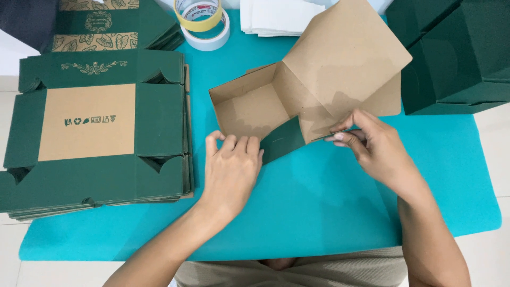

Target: The person assembles a flat green cardboard box by folding its sides and flaps into shape. They then place a white tissue inside the box and close the lid, stacking the finished box with others.

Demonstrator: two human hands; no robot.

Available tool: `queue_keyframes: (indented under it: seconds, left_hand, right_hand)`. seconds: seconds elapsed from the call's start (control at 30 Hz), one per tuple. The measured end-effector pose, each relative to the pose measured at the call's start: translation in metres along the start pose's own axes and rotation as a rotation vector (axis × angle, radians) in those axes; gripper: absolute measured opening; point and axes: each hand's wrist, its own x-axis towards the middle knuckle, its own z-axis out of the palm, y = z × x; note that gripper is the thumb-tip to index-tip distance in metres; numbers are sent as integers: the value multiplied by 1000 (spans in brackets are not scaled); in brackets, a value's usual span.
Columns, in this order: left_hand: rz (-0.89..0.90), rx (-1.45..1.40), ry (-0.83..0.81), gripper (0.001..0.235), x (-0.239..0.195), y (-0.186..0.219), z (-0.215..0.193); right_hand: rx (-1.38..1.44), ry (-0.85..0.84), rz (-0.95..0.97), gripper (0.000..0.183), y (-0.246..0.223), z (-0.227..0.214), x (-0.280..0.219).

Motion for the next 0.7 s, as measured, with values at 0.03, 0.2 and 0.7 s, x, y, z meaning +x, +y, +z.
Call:
queue_keyframes:
  seconds: [0.03,0.2,0.7]
  left_hand:
    - [-1,0,0,11,0,0,-1]
    - [43,-83,-4,13,3,5,-6]
    - [16,-327,-112,11,6,11,-13]
  right_hand:
    - [-1,-1,0,5,1,2,2]
    - [-219,139,-150,13,10,22,6]
    - [-325,411,-416,7,-14,33,0]
